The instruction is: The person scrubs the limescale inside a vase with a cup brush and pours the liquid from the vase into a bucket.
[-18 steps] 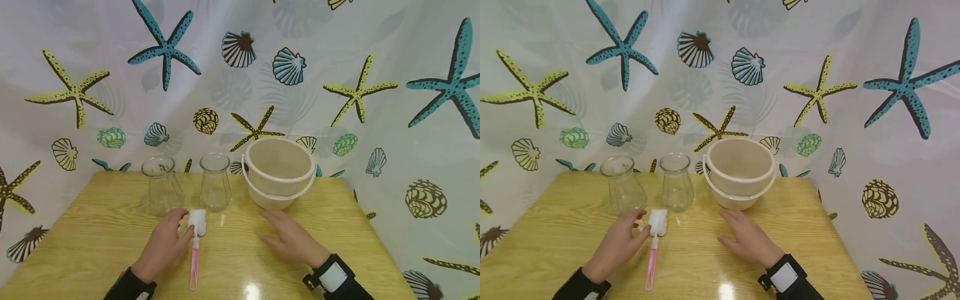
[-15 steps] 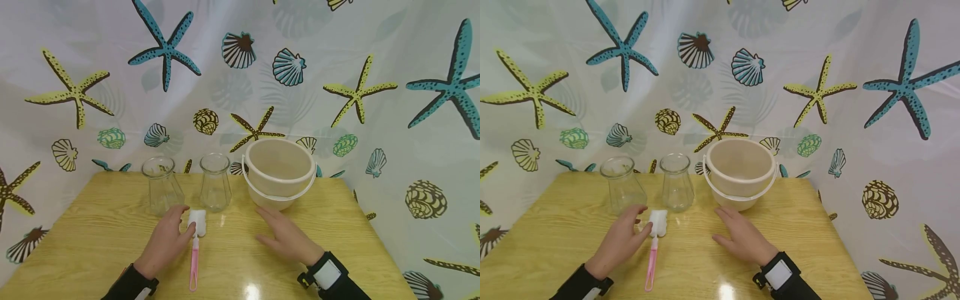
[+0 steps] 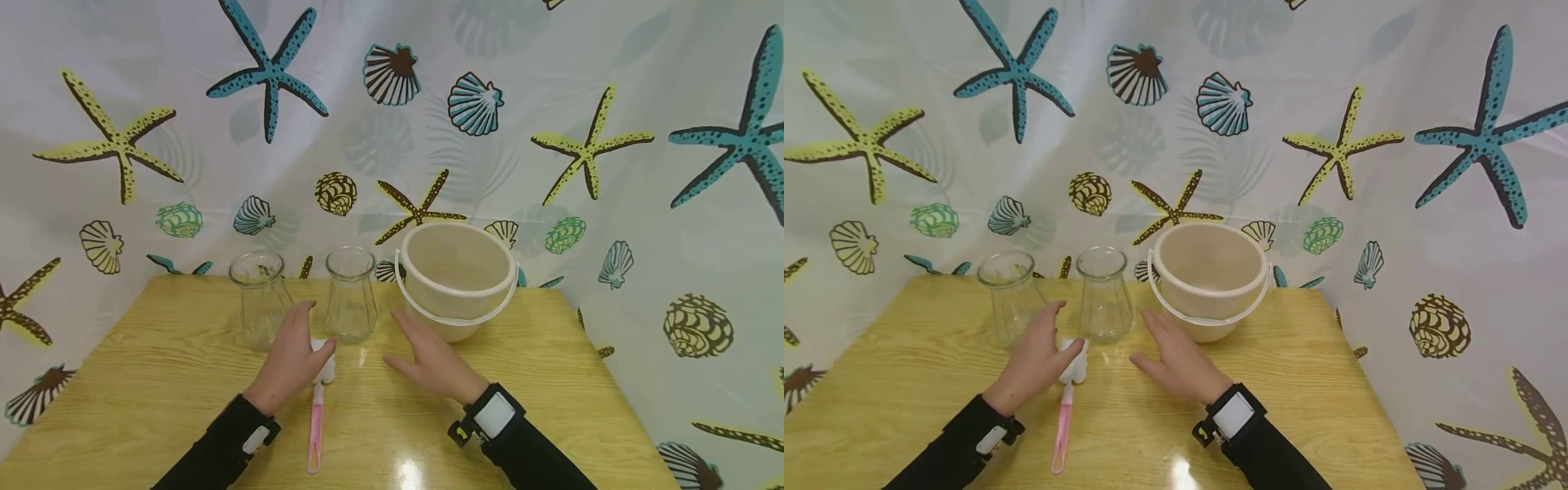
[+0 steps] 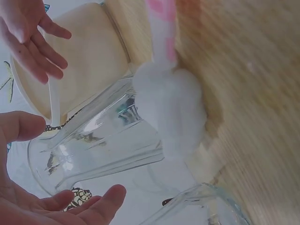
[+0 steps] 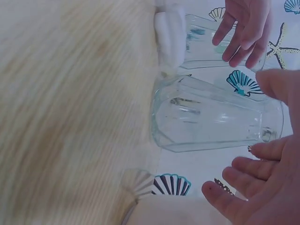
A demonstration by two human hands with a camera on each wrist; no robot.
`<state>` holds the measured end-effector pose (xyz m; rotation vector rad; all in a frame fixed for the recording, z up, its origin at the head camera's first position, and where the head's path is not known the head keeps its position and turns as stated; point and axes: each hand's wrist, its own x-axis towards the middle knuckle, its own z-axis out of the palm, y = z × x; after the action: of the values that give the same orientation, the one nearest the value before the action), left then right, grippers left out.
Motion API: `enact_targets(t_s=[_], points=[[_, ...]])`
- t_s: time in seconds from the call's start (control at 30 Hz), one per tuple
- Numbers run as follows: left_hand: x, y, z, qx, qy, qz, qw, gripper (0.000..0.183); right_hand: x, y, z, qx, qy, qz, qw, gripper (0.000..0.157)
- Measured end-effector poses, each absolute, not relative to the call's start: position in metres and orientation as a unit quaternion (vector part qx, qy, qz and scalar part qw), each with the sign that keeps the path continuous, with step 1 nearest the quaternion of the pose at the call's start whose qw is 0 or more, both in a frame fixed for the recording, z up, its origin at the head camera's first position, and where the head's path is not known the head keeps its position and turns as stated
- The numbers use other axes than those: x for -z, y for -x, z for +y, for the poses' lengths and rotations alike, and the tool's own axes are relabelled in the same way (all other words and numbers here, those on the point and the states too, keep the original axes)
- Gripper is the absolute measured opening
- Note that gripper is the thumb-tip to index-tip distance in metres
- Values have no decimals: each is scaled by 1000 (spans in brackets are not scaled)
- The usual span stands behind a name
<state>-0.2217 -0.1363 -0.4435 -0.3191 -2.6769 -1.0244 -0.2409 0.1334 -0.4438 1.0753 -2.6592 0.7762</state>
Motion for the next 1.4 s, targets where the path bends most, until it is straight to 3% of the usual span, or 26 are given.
enact_targets(t_s=[0.13, 0.5, 0.77, 0.93, 1.4], points=[[439, 231, -134, 362, 106, -919, 111, 79, 438, 250, 122, -273, -354, -888, 109, 77], [434, 254, -127, 356, 97, -925, 94, 91, 431, 271, 95, -299, -314, -897, 85, 83], [430, 267, -120, 360, 80, -926, 78, 97, 431, 286, 75, -349, -318, -873, 124, 81], [429, 274, -116, 360, 77, -927, 72, 100, 428, 293, 67, -359, -285, -882, 111, 86], [441, 288, -113, 374, 78, -922, 60, 105, 427, 309, 55, -403, -254, -876, 74, 80]])
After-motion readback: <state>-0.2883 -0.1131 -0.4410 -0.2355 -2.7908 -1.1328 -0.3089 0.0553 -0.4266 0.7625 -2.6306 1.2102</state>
